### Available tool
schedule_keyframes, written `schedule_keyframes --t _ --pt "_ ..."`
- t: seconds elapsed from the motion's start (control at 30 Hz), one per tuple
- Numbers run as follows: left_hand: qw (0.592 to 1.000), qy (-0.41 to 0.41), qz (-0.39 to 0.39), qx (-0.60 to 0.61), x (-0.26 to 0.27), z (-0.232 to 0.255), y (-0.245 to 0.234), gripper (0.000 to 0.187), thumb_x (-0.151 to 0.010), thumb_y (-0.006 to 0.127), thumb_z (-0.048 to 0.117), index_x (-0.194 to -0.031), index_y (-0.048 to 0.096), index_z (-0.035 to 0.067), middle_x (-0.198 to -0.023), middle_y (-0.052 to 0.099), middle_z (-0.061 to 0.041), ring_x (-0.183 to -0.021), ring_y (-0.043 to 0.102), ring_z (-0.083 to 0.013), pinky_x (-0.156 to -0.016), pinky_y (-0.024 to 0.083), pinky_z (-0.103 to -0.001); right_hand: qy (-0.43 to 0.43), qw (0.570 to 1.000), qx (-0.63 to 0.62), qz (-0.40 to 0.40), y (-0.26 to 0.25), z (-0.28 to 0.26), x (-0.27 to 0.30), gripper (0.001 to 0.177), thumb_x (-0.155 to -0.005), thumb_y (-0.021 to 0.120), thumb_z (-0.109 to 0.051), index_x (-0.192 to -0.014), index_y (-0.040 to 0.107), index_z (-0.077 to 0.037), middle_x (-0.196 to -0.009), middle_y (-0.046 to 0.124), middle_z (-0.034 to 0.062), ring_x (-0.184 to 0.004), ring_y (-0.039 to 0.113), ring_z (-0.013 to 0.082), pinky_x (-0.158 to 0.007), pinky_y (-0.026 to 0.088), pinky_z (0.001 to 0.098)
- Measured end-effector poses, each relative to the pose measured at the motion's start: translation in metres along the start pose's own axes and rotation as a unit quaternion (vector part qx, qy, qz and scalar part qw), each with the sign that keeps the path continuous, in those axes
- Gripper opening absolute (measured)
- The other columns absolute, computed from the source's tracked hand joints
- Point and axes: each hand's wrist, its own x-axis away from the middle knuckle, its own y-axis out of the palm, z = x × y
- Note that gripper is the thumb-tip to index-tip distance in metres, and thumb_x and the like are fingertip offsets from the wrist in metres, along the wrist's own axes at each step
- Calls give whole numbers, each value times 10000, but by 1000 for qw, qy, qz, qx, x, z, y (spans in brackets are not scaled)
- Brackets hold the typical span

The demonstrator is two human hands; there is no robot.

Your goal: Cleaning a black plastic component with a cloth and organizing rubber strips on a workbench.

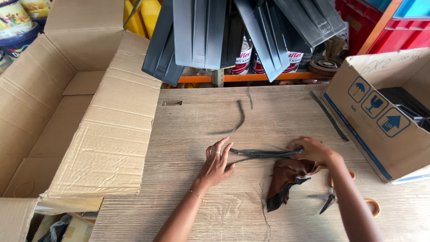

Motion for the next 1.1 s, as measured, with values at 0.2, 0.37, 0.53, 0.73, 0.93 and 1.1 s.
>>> schedule_keyframes --t 0.2,0.37,0.53,0.73,0.93,1.1 --pt "999 -43 5 -33 2 0 0 801 -878 716 389 -1498 359 28 -1578 280 -195 -1448 304 -381 -1149 236 -590 -73 996 -15 -44 -13 -96 -12 903 -838 777 -433 -1564 266 -273 -1623 245 37 -1517 227 273 -1203 312 517" --pt "995 -89 4 -44 3 -6 8 870 -862 723 438 -1503 331 -1 -1557 273 -254 -1440 282 -422 -1150 177 -629 -196 973 24 120 23 -158 -66 922 -823 762 -281 -1593 261 -215 -1675 216 71 -1456 275 317 -1194 275 523" --pt "994 -87 13 -62 4 -11 13 856 -855 726 433 -1482 352 -12 -1514 368 -259 -1436 322 -419 -1144 152 -656 -225 956 31 187 49 -174 -72 505 -905 735 -267 -1381 587 -187 -1457 511 55 -1366 444 275 -1158 373 476" --pt "995 -76 29 -48 4 -8 12 554 -887 707 366 -1316 555 50 -1331 553 -146 -1321 462 -335 -1116 234 -638 -224 958 -97 147 33 -163 -33 392 -890 772 -261 -1253 686 -141 -1223 648 40 -1121 657 236 -1006 548 346" --pt "994 -50 55 -76 10 -17 28 296 -948 688 209 -1222 658 101 -1163 661 -72 -1141 586 -240 -1124 271 -583 -262 903 -41 338 19 -149 5 461 -642 855 -174 -1062 744 -17 -1059 689 162 -1069 637 340 -857 511 476" --pt "993 -44 57 -99 9 -15 24 302 -947 667 158 -1246 643 120 -1146 689 -52 -1117 605 -198 -1115 292 -530 -269 907 -82 313 55 -133 -19 214 -822 783 -148 -1021 787 -68 -1087 758 89 -1037 682 236 -947 566 370"
